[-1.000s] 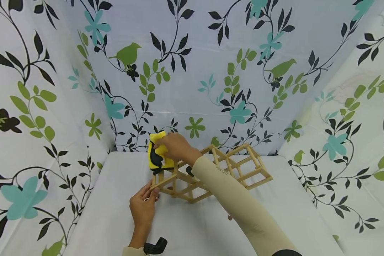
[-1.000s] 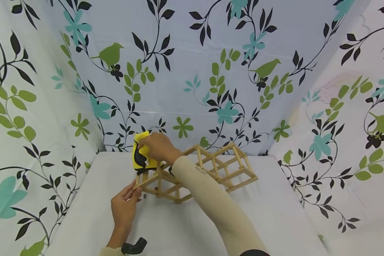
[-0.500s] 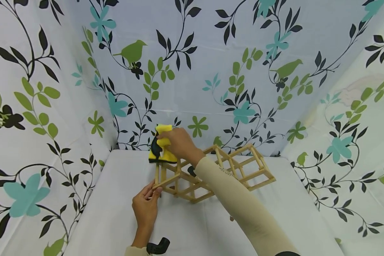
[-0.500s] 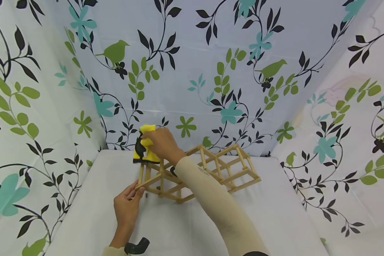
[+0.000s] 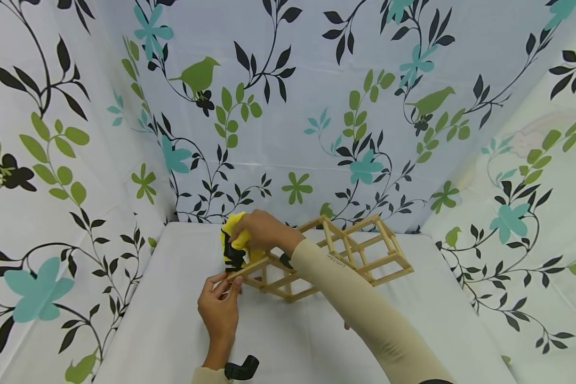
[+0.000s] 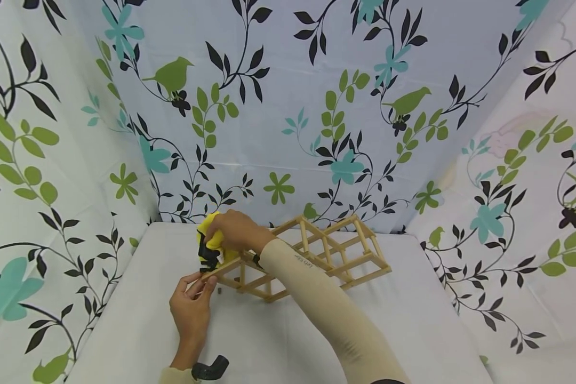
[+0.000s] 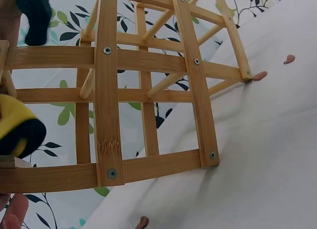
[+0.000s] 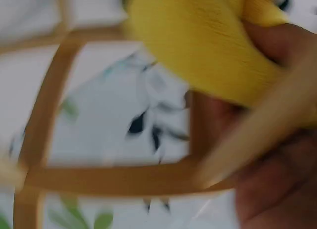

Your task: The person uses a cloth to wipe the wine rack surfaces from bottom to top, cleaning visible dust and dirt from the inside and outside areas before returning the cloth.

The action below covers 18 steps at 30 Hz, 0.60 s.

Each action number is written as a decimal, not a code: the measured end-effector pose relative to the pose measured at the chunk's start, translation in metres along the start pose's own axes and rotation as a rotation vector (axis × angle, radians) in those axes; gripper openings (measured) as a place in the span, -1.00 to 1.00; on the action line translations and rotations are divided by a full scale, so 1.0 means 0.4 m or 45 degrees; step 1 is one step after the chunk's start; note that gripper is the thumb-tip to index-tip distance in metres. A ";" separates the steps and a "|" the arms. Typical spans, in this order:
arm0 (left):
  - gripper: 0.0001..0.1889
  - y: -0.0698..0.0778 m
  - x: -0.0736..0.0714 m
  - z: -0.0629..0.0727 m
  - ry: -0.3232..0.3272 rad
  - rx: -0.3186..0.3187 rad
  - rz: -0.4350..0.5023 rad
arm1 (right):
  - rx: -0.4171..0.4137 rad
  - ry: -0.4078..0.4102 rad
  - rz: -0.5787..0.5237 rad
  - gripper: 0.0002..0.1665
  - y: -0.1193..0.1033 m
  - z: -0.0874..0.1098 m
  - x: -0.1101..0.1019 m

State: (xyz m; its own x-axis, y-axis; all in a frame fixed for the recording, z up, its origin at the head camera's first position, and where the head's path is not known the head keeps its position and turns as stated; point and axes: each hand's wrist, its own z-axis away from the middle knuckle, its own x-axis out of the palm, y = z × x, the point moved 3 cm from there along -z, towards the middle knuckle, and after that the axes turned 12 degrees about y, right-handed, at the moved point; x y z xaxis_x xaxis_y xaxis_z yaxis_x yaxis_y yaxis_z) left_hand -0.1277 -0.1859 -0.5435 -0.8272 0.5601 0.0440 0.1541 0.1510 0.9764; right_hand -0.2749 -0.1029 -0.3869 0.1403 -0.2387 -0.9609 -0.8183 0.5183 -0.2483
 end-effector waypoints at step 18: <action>-0.63 0.005 -0.004 -0.002 -0.010 -0.026 0.092 | 0.028 0.119 -0.157 -0.53 -0.038 0.023 -0.023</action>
State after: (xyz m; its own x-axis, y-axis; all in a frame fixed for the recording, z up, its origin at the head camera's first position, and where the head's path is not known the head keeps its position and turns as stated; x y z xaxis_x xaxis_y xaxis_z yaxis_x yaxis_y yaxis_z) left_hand -0.1266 -0.1870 -0.5415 -0.8099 0.5756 0.1130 0.2022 0.0931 0.9749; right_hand -0.2585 -0.1009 -0.3753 0.1856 -0.3768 -0.9075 -0.7857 0.4977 -0.3673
